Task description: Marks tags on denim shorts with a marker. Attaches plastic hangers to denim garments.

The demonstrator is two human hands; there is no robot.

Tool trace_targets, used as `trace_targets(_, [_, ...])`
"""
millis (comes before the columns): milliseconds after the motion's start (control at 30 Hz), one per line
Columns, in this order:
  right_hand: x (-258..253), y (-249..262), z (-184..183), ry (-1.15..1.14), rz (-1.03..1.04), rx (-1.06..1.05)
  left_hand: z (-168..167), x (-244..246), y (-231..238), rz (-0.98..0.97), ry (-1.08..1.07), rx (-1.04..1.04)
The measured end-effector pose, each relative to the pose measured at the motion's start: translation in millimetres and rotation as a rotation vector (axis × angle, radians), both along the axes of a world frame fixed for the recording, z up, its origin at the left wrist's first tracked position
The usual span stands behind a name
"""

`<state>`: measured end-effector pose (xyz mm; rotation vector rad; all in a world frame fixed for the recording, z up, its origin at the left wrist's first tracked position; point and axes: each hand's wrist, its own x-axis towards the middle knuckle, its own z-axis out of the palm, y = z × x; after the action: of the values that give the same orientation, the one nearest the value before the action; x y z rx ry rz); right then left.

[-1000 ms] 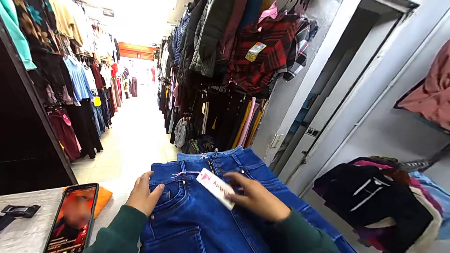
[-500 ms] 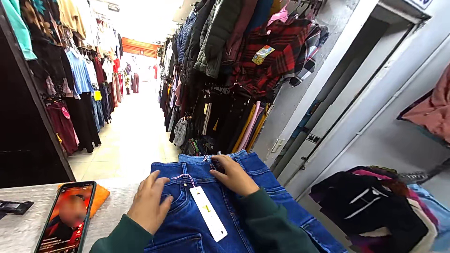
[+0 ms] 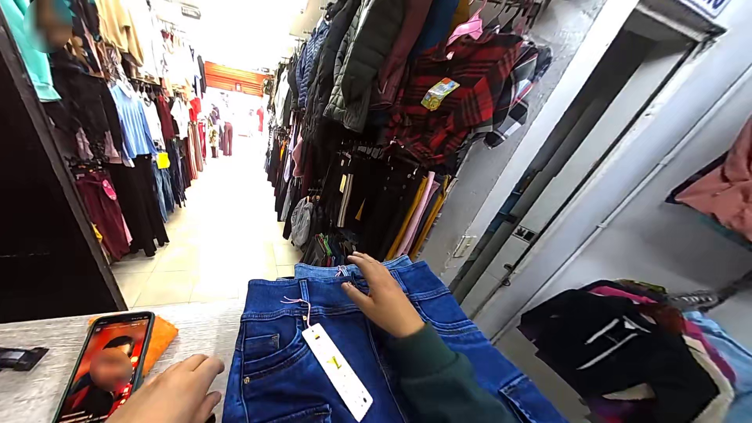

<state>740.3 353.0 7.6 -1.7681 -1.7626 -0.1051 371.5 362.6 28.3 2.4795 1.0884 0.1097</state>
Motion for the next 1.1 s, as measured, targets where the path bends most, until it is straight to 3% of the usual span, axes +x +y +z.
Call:
trace_targets(100, [19.1,9.7,-15.7,-0.018,-0.036,-0.151,0.5,-1.6,-0.4,0.022,0.117,-0.093])
trace_targets(300, [5.9,-14.3,-3.3,-0.058,-0.031,0.238,-17.4,-4.5,4.8,0.101,0.34,-0.232])
trace_targets(367, [-16.5,-24.7,3.0,-0.058,0.06,0.135,-24.4,-4.1,6.0,0.126,0.381,-0.253])
trace_targets(467, [-54.7,-35.7,8.9,0.006,0.247,-0.31,-34.2,-5.7,9.5,0.13,0.403,-0.265])
trace_targets(533, [-68.2,-38.9,12.3,0.011,0.275,-0.466,-40.9,-6.6,13.5,0.12,0.396,-0.262])
trace_targets(633, [-69.9,-38.1,14.8,0.009,0.275,-0.539,-70.0,-22.3,27.1,0.058,0.32,-0.182])
trace_targets(733, [-60.1,-38.7,16.9,0.104,0.272,-0.476,-48.0,-14.9,15.8,0.11,0.352,-0.173])
trace_targets(833, [-39.2,-36.5,18.7,0.247,0.236,-0.356,-23.8,-19.1,9.5,0.134,0.16,-0.017])
trace_targets(967, [-21.5,-33.4,16.1,0.409,0.258,-0.321,-13.3,-30.1,14.8,0.004,-0.252,0.343])
trace_targets(1100, [-24.1,-35.3,13.9,0.339,0.248,-0.267,-0.9,-15.1,17.4,0.098,-0.489,0.446])
